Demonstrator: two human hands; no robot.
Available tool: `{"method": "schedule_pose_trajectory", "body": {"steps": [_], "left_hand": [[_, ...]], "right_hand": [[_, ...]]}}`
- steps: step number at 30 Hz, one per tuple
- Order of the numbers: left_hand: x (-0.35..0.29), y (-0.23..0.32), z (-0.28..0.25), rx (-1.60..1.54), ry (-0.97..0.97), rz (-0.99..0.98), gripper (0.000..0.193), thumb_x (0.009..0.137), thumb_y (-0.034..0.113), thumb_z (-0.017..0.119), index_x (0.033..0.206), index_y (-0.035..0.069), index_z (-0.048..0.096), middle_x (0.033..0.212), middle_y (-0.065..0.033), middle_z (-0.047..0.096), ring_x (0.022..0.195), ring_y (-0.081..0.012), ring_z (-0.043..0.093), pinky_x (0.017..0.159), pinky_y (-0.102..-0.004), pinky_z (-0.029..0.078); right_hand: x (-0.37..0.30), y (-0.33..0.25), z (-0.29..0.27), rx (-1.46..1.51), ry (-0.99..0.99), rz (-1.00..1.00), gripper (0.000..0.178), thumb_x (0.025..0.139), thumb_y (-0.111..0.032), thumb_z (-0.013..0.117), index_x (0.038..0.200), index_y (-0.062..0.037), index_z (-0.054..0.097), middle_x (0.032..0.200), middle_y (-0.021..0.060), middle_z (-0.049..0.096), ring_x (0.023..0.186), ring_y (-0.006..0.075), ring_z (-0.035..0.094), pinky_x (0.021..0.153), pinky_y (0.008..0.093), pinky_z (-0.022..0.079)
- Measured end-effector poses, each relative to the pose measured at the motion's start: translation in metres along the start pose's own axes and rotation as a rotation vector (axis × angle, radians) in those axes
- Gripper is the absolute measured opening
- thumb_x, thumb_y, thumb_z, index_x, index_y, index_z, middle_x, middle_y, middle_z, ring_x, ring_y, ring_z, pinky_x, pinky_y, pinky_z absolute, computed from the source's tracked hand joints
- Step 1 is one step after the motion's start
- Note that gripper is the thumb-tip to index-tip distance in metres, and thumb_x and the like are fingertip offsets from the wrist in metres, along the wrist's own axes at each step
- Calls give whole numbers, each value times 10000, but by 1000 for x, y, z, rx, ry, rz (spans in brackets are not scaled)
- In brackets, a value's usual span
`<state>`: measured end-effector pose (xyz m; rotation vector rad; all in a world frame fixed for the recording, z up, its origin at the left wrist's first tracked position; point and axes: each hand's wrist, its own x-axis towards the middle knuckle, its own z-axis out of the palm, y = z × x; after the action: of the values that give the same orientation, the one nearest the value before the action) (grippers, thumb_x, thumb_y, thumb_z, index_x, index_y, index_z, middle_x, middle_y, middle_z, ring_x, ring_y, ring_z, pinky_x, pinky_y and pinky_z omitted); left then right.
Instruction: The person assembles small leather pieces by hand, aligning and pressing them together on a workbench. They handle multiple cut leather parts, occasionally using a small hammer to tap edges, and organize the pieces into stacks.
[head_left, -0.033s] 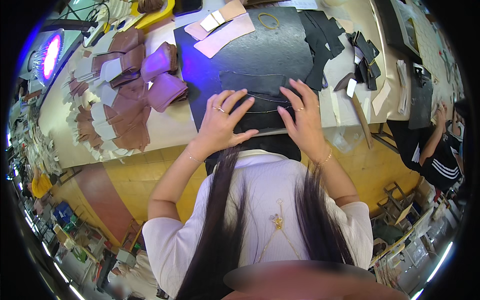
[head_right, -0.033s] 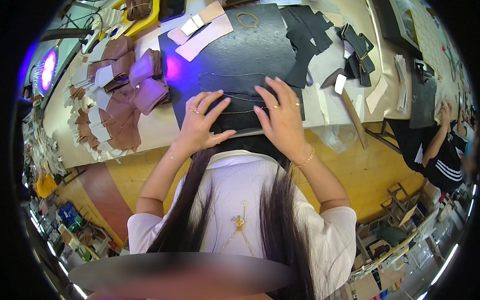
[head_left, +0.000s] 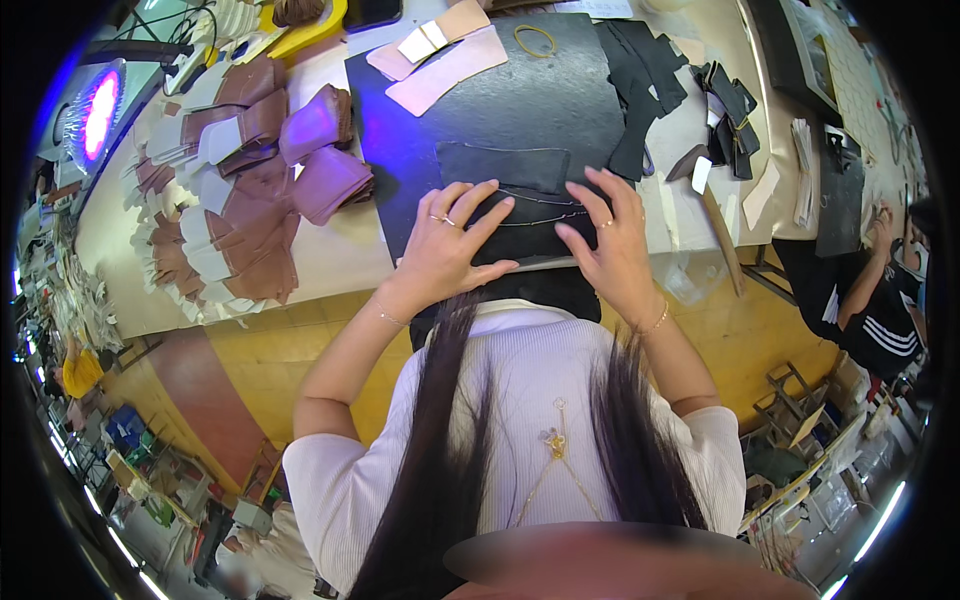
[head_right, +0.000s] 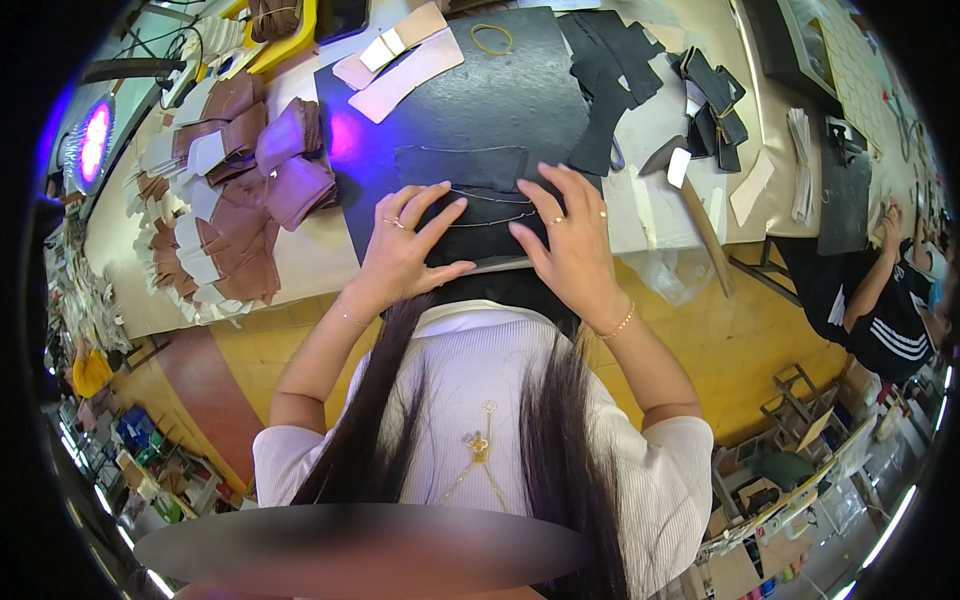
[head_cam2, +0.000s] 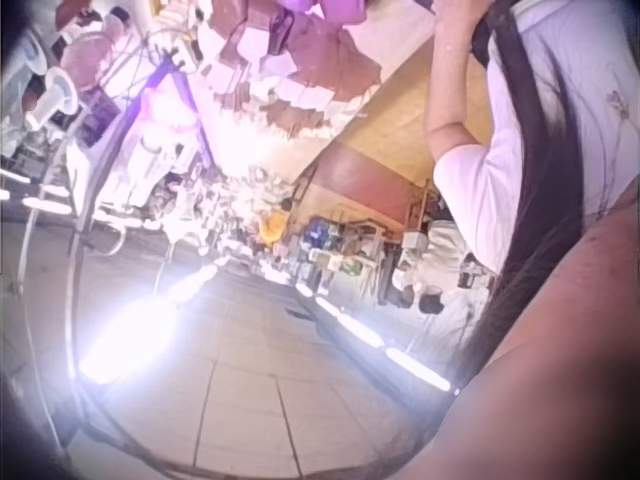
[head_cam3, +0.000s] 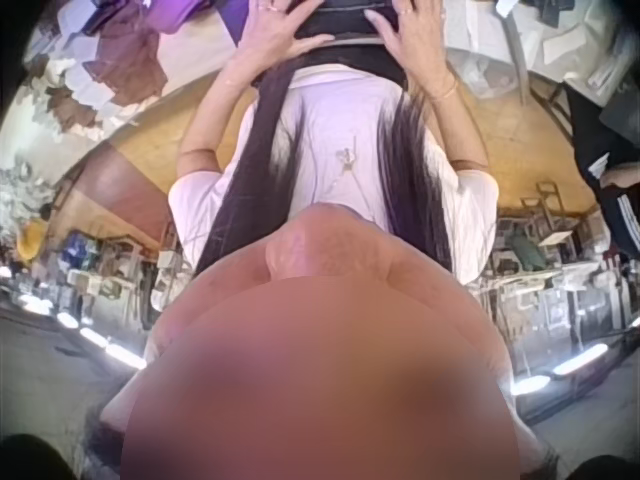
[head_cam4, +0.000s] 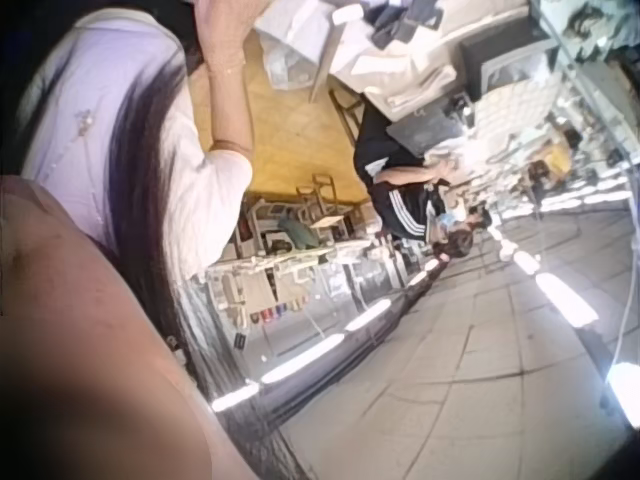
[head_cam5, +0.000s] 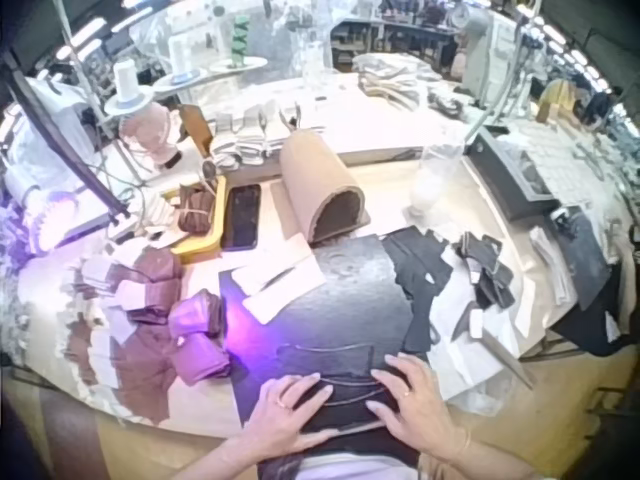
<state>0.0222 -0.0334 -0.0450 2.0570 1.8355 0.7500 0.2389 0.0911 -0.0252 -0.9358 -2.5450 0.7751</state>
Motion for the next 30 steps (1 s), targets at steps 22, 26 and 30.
{"method": "schedule_pose_trajectory", "body": {"steps": [22, 26, 30], "left_hand": [[45, -30, -32, 1, 367, -239, 503, 792, 274, 799, 1220, 69, 633, 1117, -137, 604, 1074, -322, 565, 922, -432, 425], [100, -64, -22, 81, 326, -295, 382, 831, 217, 766, 1142, 12, 684, 1146, -170, 623, 1051, -357, 600, 891, -419, 499], [145, -78, 2, 354, 265, -235, 284, 852, 231, 716, 1025, 7, 694, 1072, -170, 648, 1013, -335, 626, 870, -425, 525]], "right_hand": [[99, 10, -7, 18, -9, -232, 236, 826, -154, 761, 1030, -60, 690, 1070, 96, 647, 1003, 279, 627, 838, 350, 497], [116, 0, 1, 284, 152, -192, 274, 816, -178, 774, 1057, -69, 703, 1112, 84, 630, 1051, 291, 583, 917, 377, 470], [110, -4, 0, 246, 144, -163, 220, 854, -155, 752, 1052, -62, 724, 1140, 80, 646, 1067, 256, 628, 901, 339, 507]]}}
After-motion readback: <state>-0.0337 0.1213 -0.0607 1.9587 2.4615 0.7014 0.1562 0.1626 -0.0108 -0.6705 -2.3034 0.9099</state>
